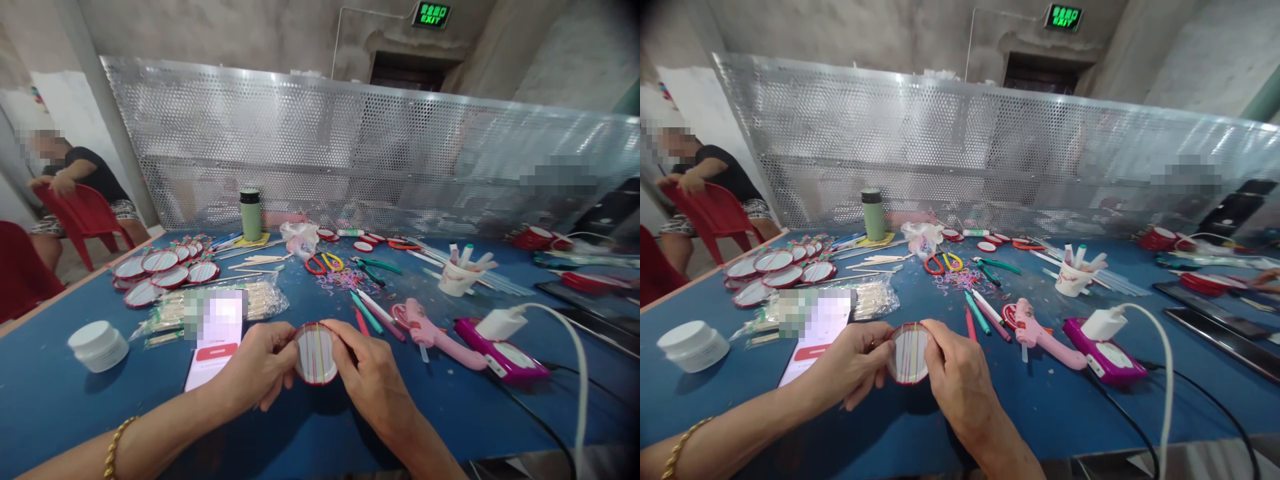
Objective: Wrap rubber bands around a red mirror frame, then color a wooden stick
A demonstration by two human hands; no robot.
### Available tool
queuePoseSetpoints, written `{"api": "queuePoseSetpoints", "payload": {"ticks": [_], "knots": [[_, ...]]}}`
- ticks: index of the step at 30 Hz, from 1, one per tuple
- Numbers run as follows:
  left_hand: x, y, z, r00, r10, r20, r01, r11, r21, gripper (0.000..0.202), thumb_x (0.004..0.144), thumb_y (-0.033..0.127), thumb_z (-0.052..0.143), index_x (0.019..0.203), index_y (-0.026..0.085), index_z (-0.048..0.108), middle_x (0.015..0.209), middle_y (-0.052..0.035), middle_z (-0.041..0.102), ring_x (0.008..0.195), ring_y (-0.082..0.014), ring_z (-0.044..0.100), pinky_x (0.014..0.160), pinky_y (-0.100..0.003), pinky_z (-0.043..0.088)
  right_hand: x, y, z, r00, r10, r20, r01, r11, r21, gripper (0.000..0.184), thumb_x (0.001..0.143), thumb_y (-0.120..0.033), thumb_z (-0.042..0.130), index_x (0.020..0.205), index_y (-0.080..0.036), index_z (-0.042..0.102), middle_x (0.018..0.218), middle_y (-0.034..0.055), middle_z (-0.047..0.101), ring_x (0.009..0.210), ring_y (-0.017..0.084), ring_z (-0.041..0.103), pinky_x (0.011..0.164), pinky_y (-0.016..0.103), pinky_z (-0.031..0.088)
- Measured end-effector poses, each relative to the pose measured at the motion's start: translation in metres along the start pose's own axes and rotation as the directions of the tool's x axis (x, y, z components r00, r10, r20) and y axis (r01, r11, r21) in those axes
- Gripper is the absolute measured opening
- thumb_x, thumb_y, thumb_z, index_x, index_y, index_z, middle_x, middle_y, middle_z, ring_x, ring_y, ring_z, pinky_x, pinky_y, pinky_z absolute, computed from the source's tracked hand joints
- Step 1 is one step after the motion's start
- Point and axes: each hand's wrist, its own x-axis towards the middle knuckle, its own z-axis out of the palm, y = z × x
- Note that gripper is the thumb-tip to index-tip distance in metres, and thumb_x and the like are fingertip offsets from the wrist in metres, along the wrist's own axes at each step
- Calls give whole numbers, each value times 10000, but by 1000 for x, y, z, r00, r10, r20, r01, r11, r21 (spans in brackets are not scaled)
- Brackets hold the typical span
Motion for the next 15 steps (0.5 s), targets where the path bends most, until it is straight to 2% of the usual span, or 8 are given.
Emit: {"api": "queuePoseSetpoints", "payload": {"ticks": [10, 15], "knots": [[-2, -1, 0, 1000, 9, -1, -9, 1000, -17, 154, 815, 280, 439, 707, 184, 492, 500, 59, 554, 235, -52, 407, 244, -134, 197, 0, 1, 2, 1000, -23, 10, 22, 997, 78, 366, 909, -105, 422, 1128, -126, 715, 1066, 81, 761, 945, 192, 741, 846, 283, 590], [-1, -1, 0, 1000, 0, -9, 0, 1000, -11, 155, 805, 259, 437, 677, 183, 480, 480, 56, 550, 232, -52, 404, 245, -132, 187, 1, 1, 1, 999, -33, 20, 31, 995, 92, 385, 904, -99, 415, 1148, -129, 711, 1084, 83, 753, 950, 196, 741, 842, 293, 594]]}}
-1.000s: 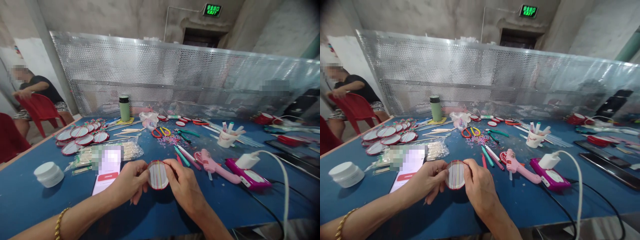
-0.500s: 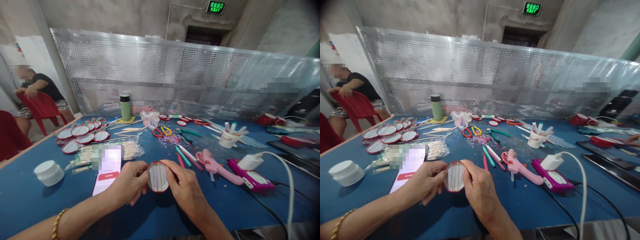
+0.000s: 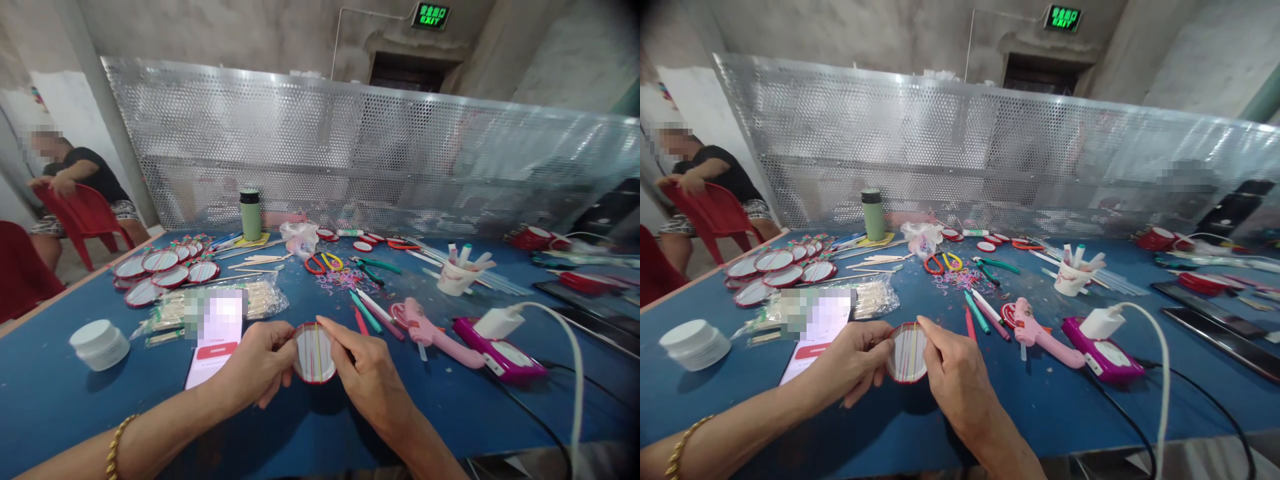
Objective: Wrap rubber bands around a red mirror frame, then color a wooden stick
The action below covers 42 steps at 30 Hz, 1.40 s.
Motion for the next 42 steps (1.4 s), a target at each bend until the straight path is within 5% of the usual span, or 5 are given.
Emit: {"api": "queuePoseSetpoints", "payload": {"ticks": [9, 16, 25, 37, 42], "knots": [[1, 3, 1, 1000, 6, -10, -6, 1000, 16, 170, 849, 323, 451, 776, 176, 496, 521, 52, 563, 242, -50, 406, 248, -133, 206, 1, -3, -5, 987, 88, -137, -102, 990, -95, 340, 954, -239, 452, 1181, -113, 671, 863, 102, 782, 666, 205, 743, 590, 281, 582], [12, -9, 2, 999, 24, -33, -21, 996, 88, 172, 886, 335, 434, 988, 214, 367, 523, 79, 582, 248, -82, 427, 253, -131, 271, -1, -3, -12, 941, 11, -338, -52, 992, -113, 253, 951, -207, 486, 1089, -115, 676, 839, 85, 768, 629, 172, 720, 597, 256, 550], [43, 19, 5, 994, -94, -57, 106, 962, 252, 90, 874, 193, 403, 948, 191, 353, 444, 72, 567, 242, -82, 411, 285, -137, 321, -51, 1, -16, 969, -115, -219, 99, 992, -80, 268, 936, -144, 475, 1128, -135, 661, 822, 71, 775, 605, 161, 731, 584, 215, 553], [46, 20, 3, 986, -142, -90, 167, 893, 418, 200, 900, 329, 397, 1003, 162, 437, 404, 66, 545, 240, -100, 433, 306, -153, 341, -62, 9, -16, 969, 3, -247, 20, 996, 91, 236, 932, -155, 479, 1044, -176, 686, 816, 53, 766, 629, 151, 721, 641, 208, 566], [28, 28, -6, 995, -5, -96, 63, 783, 619, 321, 929, 408, 367, 1040, 162, 542, 538, 17, 599, 326, -109, 483, 388, -199, 391, -79, 1, -27, 861, 241, -447, -209, 970, 120, 179, 899, -210, 575, 993, -233, 725, 704, 24, 735, 509, 136, 670, 544, 193, 552]]}}
